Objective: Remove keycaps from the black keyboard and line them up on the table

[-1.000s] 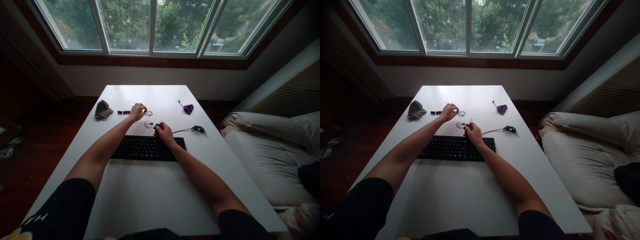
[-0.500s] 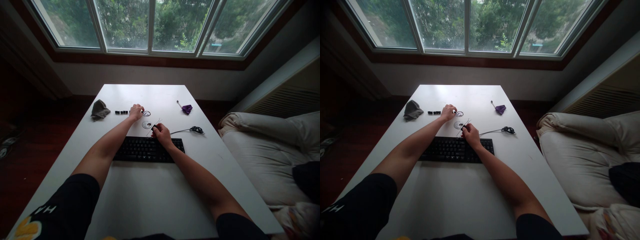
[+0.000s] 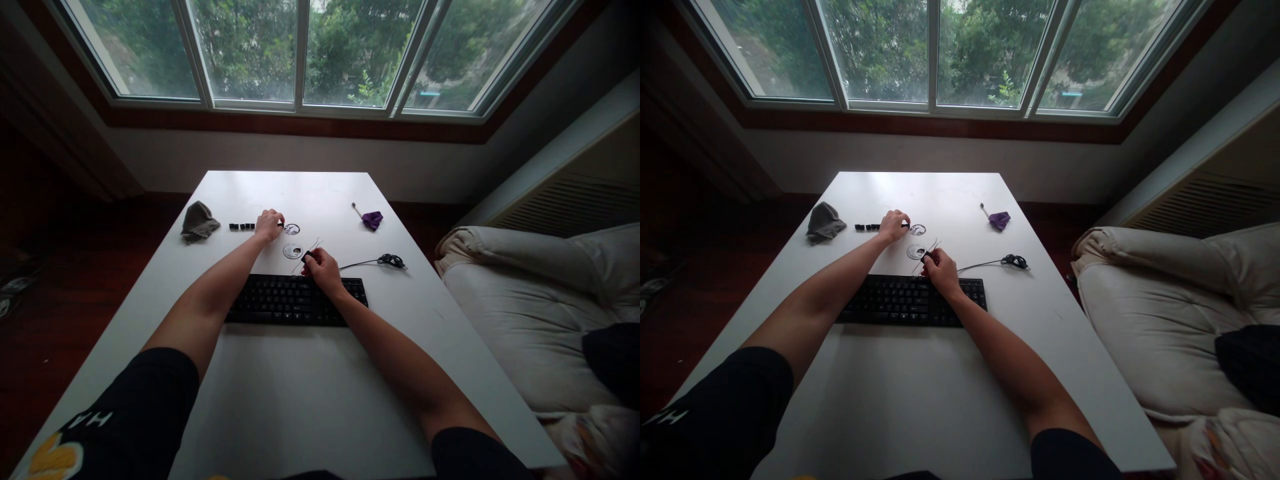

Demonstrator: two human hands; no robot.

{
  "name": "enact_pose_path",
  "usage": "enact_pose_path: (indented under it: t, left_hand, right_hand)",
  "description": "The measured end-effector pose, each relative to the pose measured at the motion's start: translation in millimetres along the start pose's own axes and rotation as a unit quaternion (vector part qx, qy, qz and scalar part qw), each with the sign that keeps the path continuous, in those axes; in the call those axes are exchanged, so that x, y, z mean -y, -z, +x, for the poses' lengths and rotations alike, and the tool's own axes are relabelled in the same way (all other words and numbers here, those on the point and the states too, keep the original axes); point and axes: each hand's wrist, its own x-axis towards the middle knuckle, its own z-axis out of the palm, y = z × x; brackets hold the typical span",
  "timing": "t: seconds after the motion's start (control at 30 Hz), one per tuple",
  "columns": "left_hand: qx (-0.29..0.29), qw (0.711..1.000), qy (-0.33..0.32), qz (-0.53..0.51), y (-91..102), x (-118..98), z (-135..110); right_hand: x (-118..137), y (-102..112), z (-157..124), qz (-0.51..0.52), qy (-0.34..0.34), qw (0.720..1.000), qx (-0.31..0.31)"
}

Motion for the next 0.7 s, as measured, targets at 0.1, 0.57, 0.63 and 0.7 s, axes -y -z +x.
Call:
enact_pose_path:
  t: [0.1, 0.57, 0.63, 0.7]
  left_hand:
    - [0.001, 1.000, -0.005, -0.002, 0.8, 0, -1]
    - [0.020, 0.997, -0.065, -0.024, 22.7, -3, -27]
    - [0.062, 0.993, -0.095, -0.031, 28.8, -3, -39]
    - [0.088, 0.987, -0.132, -0.034, 34.7, -4, -53]
  right_hand:
    - [0, 0, 0, 0.000, 0.002, 1.000, 0.001]
    - [-5, -1, 4, 0.004, -0.004, 1.000, 0.008]
    - [-6, -1, 6, 0.003, -0.003, 1.000, 0.012]
    - [-6, -1, 8, 0.006, -0.002, 1.000, 0.019]
